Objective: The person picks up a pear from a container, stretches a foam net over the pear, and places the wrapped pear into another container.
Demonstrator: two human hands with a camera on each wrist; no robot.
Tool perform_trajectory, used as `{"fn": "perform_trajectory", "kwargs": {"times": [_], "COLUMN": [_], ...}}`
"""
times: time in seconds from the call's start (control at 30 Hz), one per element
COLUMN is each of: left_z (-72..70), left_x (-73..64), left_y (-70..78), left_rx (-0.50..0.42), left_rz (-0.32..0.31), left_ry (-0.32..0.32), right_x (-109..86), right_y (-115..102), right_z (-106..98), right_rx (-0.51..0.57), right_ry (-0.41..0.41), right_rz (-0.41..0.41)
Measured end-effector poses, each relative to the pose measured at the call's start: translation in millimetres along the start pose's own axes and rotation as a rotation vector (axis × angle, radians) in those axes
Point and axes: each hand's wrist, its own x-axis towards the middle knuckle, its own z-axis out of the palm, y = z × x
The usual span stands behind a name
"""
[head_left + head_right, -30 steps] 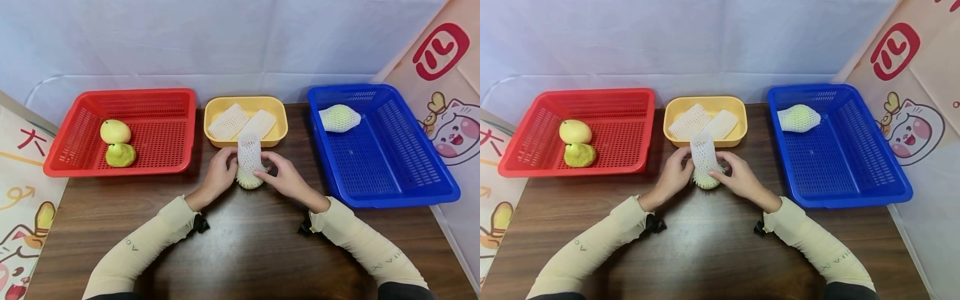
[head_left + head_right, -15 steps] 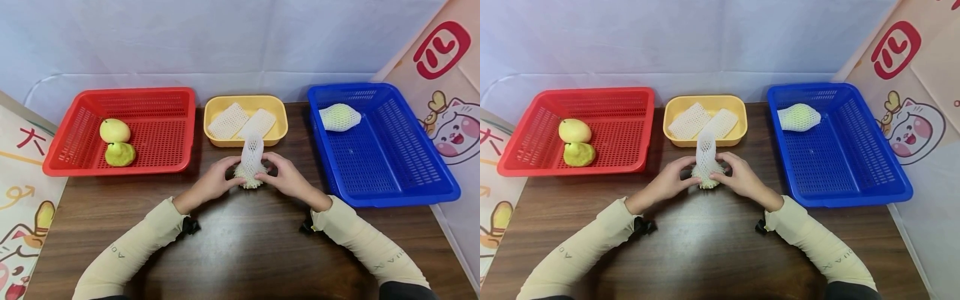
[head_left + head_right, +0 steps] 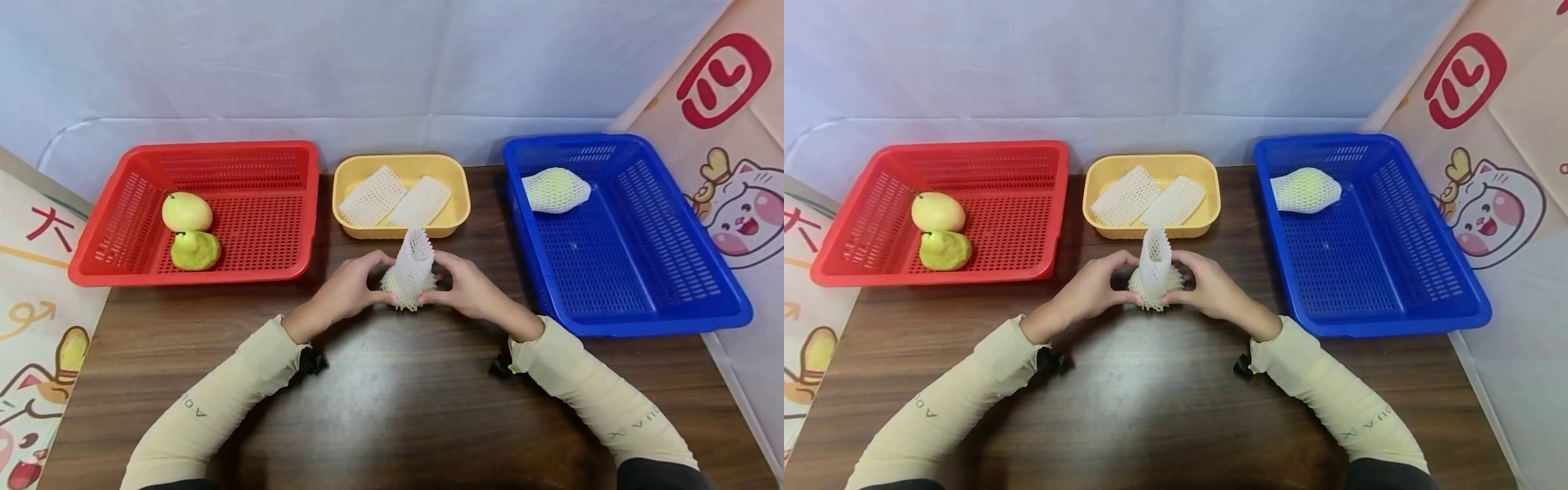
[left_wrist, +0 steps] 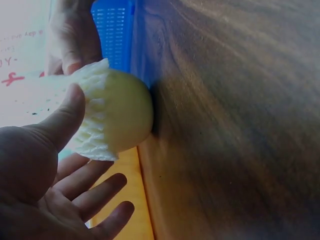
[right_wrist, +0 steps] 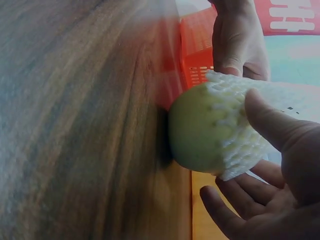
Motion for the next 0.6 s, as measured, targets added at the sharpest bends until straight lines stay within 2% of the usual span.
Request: {"fn": "perform_trajectory", "kwargs": {"times": [0.23, 0.47, 0.6], "left_z": [-0.7, 1.9, 1.2], "left_x": [1.9, 2.5, 0.2], "left_y": [-3.5, -3.9, -2.9], "left_rx": [0.032, 0.116, 0.122], "left_rz": [-0.011, -0.037, -0.018], "left_ry": [-0.044, -0.075, -0.092], "right_x": [0.9, 0.7, -0.9], "right_y": [3.3, 5.2, 5.8], "right_z": [0.0, 1.4, 0.9], "right_rx": [-0.061, -0.118, -0.123], "right_ry": [-0.049, -0.075, -0.083], "right_rz": [0.006, 0.006, 0.0]}}
